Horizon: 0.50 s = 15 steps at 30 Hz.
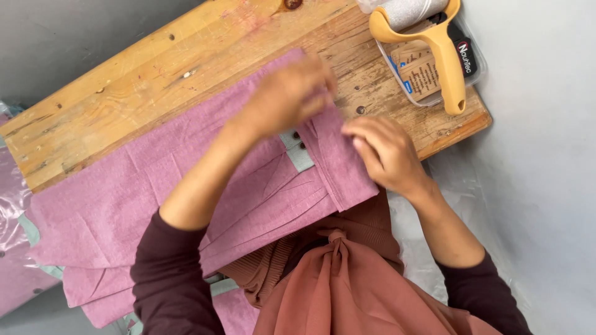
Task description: The person uses a lint roller to clean a pink shirt laid on a wooden table, then folds the shirt into a compact rectangle. The person handles the shirt and lint roller throughout the task.
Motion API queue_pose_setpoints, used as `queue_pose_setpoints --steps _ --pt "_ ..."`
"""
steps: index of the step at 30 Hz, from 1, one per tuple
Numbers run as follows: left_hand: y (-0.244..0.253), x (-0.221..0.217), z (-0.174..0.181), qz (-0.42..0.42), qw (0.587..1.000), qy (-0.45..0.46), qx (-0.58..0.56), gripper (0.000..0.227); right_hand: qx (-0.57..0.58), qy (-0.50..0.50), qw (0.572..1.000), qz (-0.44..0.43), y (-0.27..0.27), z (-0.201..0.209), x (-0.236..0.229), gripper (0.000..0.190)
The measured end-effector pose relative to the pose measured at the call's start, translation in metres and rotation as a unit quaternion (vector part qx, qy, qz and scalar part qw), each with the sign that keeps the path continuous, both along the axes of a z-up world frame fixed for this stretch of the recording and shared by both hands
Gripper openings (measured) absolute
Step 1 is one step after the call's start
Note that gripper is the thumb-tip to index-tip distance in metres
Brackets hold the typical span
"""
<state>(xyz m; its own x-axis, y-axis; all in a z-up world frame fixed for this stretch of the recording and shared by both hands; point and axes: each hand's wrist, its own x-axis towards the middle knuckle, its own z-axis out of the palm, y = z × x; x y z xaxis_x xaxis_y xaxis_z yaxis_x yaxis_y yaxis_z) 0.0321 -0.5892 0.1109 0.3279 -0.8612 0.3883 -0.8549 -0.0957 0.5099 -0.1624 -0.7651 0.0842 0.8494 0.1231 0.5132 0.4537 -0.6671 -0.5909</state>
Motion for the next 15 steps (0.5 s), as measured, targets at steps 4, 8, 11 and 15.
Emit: queue_pose_setpoints --steps 4,8,11,15 --pt "0.032 -0.047 -0.028 0.009 0.988 -0.033 0.149 0.021 -0.1 0.087 0.983 -0.126 -0.001 -0.016 0.028 0.023" --pt "0.056 -0.063 -0.048 0.084 0.99 -0.062 0.099 0.012 -0.117 0.133 0.973 -0.15 0.014 -0.014 0.038 0.027" --pt "0.061 -0.069 -0.056 0.102 0.988 -0.09 0.07 0.01 -0.053 0.207 0.97 -0.12 0.024 -0.016 0.045 0.031" --pt "0.052 -0.068 -0.061 0.096 0.993 -0.049 0.051 0.011 0.042 0.329 0.936 -0.119 0.032 0.009 0.048 0.035"
